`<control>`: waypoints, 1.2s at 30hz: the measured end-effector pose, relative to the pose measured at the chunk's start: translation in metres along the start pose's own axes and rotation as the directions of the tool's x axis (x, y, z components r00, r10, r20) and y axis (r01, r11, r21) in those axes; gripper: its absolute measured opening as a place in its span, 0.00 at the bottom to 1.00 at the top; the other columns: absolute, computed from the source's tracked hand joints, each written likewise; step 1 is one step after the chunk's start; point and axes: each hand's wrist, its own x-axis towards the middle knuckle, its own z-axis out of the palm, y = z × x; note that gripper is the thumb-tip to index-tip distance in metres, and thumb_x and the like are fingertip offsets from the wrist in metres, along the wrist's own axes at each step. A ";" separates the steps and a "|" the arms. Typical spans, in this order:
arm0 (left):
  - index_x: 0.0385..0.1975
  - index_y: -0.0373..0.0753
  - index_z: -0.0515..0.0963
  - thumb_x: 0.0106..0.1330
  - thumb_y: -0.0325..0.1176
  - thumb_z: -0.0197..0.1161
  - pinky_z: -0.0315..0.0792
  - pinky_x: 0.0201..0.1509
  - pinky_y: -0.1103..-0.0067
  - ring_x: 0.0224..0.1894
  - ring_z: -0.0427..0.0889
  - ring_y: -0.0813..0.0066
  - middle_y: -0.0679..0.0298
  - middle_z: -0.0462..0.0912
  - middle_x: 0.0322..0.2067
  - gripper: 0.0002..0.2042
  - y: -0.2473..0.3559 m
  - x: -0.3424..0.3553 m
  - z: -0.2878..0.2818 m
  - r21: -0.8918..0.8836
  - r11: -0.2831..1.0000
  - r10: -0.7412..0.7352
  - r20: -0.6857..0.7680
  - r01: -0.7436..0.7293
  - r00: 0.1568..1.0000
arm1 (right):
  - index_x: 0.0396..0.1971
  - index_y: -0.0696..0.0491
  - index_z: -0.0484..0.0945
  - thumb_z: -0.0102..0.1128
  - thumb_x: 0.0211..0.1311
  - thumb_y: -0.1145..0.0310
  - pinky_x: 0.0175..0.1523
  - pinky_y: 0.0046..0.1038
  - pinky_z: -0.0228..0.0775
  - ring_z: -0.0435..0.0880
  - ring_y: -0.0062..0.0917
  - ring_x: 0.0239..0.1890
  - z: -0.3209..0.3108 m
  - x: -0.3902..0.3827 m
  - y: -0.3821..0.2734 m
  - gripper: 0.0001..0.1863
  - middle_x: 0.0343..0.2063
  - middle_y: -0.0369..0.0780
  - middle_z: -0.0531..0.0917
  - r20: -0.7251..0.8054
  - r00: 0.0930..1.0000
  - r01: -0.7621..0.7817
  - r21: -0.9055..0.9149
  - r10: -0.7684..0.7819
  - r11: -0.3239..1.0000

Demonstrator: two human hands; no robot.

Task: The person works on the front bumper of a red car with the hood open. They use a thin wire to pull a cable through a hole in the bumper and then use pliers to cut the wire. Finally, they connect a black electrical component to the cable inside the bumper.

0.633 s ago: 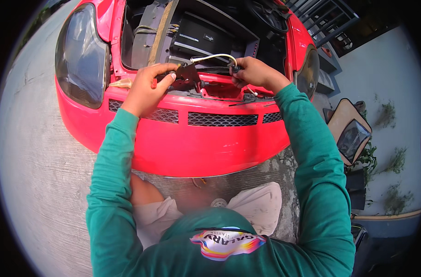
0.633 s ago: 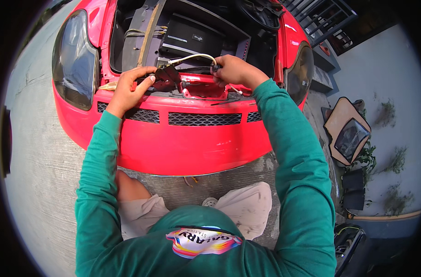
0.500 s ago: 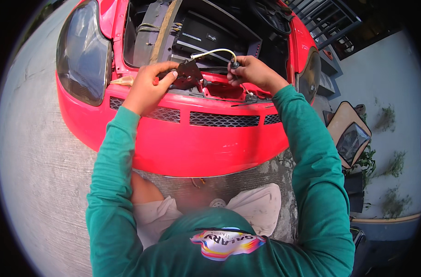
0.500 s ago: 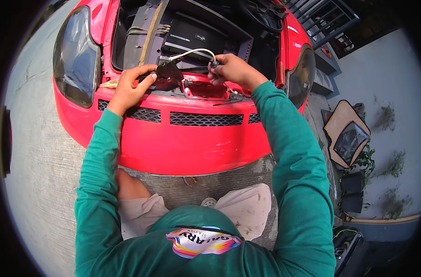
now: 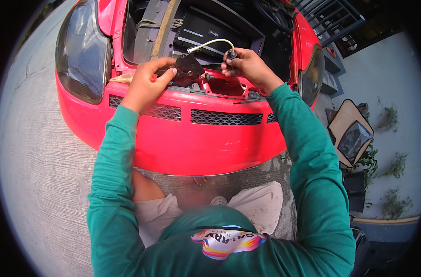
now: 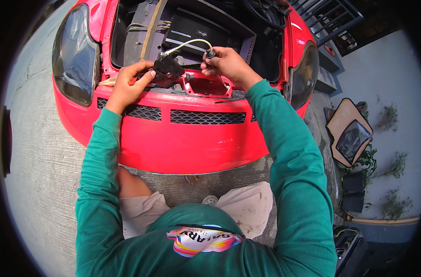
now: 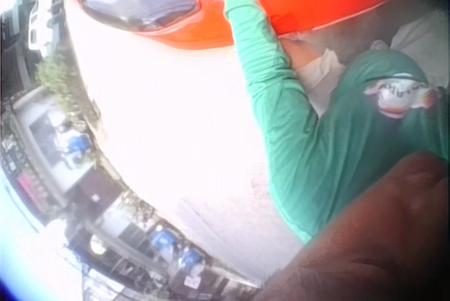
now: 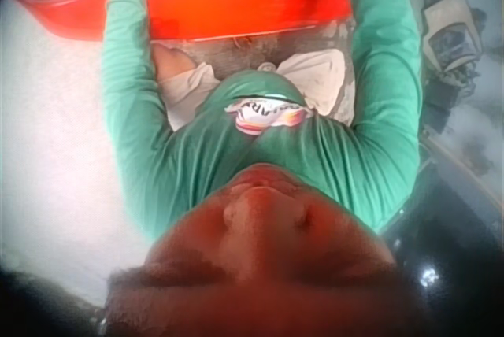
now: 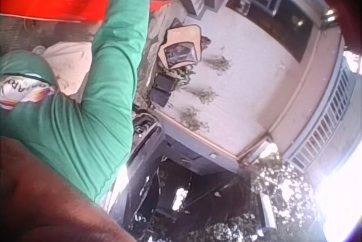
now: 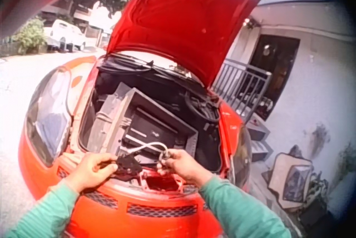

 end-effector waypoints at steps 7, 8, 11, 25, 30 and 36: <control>0.55 0.30 0.87 0.77 0.30 0.69 0.81 0.53 0.78 0.45 0.87 0.81 0.63 0.93 0.41 0.13 0.002 -0.001 0.000 0.086 0.995 0.049 0.014 -0.050 0.999 | 0.50 0.57 0.83 0.55 0.85 0.76 0.42 0.24 0.87 0.94 0.24 0.38 -0.006 0.001 0.002 0.07 0.38 0.41 0.92 0.040 0.998 -0.042 -0.229 0.053 0.973; 0.55 0.30 0.87 0.77 0.30 0.69 0.81 0.54 0.78 0.45 0.87 0.80 0.63 0.93 0.41 0.13 0.002 -0.001 0.001 0.081 0.996 0.043 0.016 -0.044 0.999 | 0.50 0.57 0.84 0.55 0.85 0.76 0.40 0.23 0.86 0.94 0.24 0.38 -0.009 0.002 -0.002 0.08 0.38 0.40 0.92 0.015 0.999 -0.043 -0.289 0.049 0.956; 0.55 0.30 0.86 0.77 0.30 0.69 0.81 0.53 0.79 0.44 0.86 0.81 0.63 0.93 0.41 0.13 0.002 0.000 0.001 0.097 0.995 0.039 0.002 -0.039 0.999 | 0.51 0.57 0.84 0.56 0.85 0.76 0.36 0.24 0.86 0.95 0.23 0.37 -0.012 0.003 -0.009 0.08 0.39 0.41 0.94 0.062 0.993 -0.072 -0.322 0.097 0.944; 0.54 0.29 0.87 0.75 0.30 0.70 0.82 0.56 0.75 0.47 0.91 0.75 0.56 0.95 0.43 0.14 -0.013 0.002 -0.002 0.110 0.994 0.011 -0.015 -0.009 1.000 | 0.52 0.54 0.85 0.61 0.82 0.73 0.36 0.26 0.86 0.97 0.26 0.39 -0.011 0.022 -0.007 0.07 0.40 0.41 0.95 0.253 0.933 -0.128 -0.434 0.257 0.892; 0.55 0.29 0.88 0.76 0.29 0.70 0.82 0.55 0.77 0.47 0.91 0.77 0.58 0.95 0.43 0.13 -0.012 0.001 -0.002 0.118 0.992 -0.031 -0.013 0.033 0.999 | 0.47 0.53 0.87 0.62 0.82 0.71 0.37 0.25 0.85 0.96 0.22 0.38 -0.015 0.023 -0.011 0.06 0.38 0.37 0.94 0.237 0.918 -0.133 -0.569 0.317 0.812; 0.53 0.29 0.88 0.75 0.28 0.70 0.82 0.55 0.77 0.47 0.91 0.76 0.58 0.94 0.43 0.12 -0.005 -0.003 -0.003 0.179 0.983 0.039 0.019 -0.042 0.999 | 0.52 0.53 0.90 0.69 0.76 0.69 0.42 0.36 0.87 0.95 0.29 0.39 -0.010 0.015 -0.012 0.10 0.38 0.41 0.95 0.204 0.907 -0.116 -0.720 0.369 0.685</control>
